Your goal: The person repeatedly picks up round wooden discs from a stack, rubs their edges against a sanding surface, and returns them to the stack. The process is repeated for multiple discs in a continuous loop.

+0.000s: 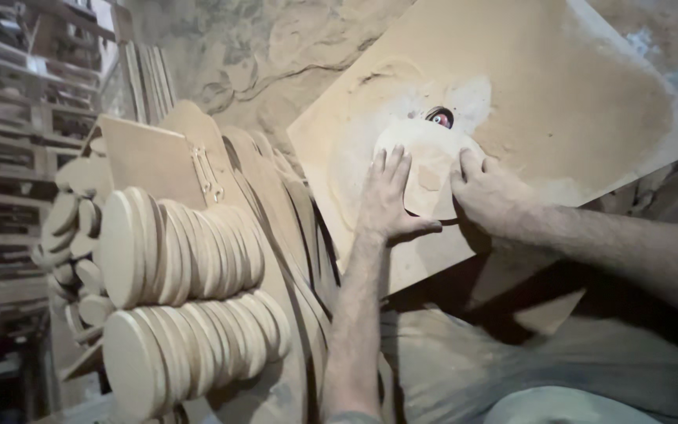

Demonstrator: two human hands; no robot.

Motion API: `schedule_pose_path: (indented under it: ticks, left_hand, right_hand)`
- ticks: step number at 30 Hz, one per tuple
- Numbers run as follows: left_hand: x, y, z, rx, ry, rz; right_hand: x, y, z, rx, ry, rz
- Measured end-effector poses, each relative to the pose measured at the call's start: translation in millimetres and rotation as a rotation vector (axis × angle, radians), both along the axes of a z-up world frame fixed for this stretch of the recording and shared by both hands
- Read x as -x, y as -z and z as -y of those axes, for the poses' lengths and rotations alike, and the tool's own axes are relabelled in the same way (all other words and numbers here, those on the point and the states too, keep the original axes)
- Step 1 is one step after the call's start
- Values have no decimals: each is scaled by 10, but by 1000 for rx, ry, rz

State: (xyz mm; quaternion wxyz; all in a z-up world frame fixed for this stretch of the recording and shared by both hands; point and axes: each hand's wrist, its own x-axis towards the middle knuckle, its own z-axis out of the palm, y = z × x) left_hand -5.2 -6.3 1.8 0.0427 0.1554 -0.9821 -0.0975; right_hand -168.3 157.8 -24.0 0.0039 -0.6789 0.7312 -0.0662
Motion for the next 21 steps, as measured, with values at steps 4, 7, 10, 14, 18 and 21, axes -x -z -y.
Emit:
schedule_pose_path:
  ticks: [4,7,10,14,18,21]
  left_hand:
    - [-4,76,-23,9,-68,-20]
    - [-33,164,-67,65,-105,-73]
    - [-17,270,-152,43,-159,-190]
    - [33,370,-290,82,-237,-281]
    - [77,376,-417,67,-339,-312]
    - [97,356,-501,74,-431,-276]
  right_hand:
    - [7,-43,13,6,27,54]
    - [-31,-110,-7,61,80,94]
    - [-66,-181,-33,34,2,-42]
    - [-162,-180,-48,29,-60,-29]
    - [-234,-79,-30,51,-122,-66]
    - [-214,-19,-3,35,-156,-75]
